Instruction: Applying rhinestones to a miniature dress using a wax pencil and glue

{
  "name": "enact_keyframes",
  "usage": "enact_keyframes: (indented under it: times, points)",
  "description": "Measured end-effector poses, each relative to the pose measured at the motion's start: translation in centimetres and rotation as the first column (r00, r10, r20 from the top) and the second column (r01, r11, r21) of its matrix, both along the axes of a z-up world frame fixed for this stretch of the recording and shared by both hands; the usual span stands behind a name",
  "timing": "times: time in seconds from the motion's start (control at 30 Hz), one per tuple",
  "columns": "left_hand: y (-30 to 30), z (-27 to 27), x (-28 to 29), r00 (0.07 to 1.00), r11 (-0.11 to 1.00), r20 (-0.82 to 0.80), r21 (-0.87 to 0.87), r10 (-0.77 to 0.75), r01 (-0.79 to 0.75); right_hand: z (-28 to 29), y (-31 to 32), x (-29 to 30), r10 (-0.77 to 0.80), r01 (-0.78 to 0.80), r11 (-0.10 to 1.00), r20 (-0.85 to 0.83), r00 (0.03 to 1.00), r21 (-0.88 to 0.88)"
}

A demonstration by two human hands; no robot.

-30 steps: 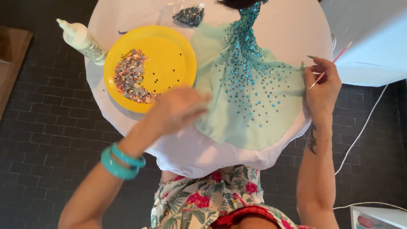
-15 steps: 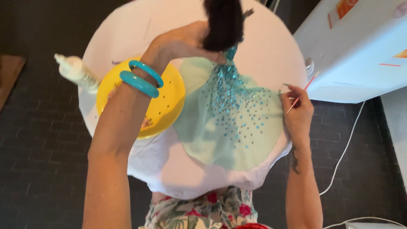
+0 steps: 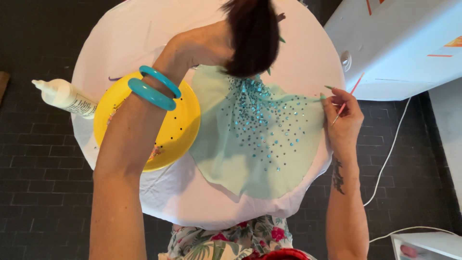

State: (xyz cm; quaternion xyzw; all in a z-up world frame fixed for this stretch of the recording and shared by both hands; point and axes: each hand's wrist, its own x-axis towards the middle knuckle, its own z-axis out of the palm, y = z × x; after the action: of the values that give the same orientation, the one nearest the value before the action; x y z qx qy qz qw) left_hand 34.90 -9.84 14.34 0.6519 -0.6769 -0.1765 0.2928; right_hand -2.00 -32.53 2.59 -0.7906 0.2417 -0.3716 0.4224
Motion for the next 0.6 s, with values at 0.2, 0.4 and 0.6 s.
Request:
enact_keyframes:
  times: [0.2, 0.4, 0.6]
  points:
    - [0.4, 2.2, -3.0, 0.937, 0.999, -0.344, 0.004, 0.052, -0.053, 0.6, -1.2, 0.3, 0.005, -0.005, 1.000, -0.008, 1.000, -0.017]
    - [-0.8, 0.2, -2.5, 0.874, 0.979, -0.486, -0.181, -0.002, -0.099, 0.4, -3.6, 0.8, -0.048, 0.048, 0.999, 0.013, 0.999, 0.024]
    - [-2.0, -0.4, -3.4, 0.876, 0.928, -0.482, -0.339, -0.028, -0.157, 0.6, -6.8, 1.1, -0.068, 0.068, 0.998, 0.007, 0.998, -0.010]
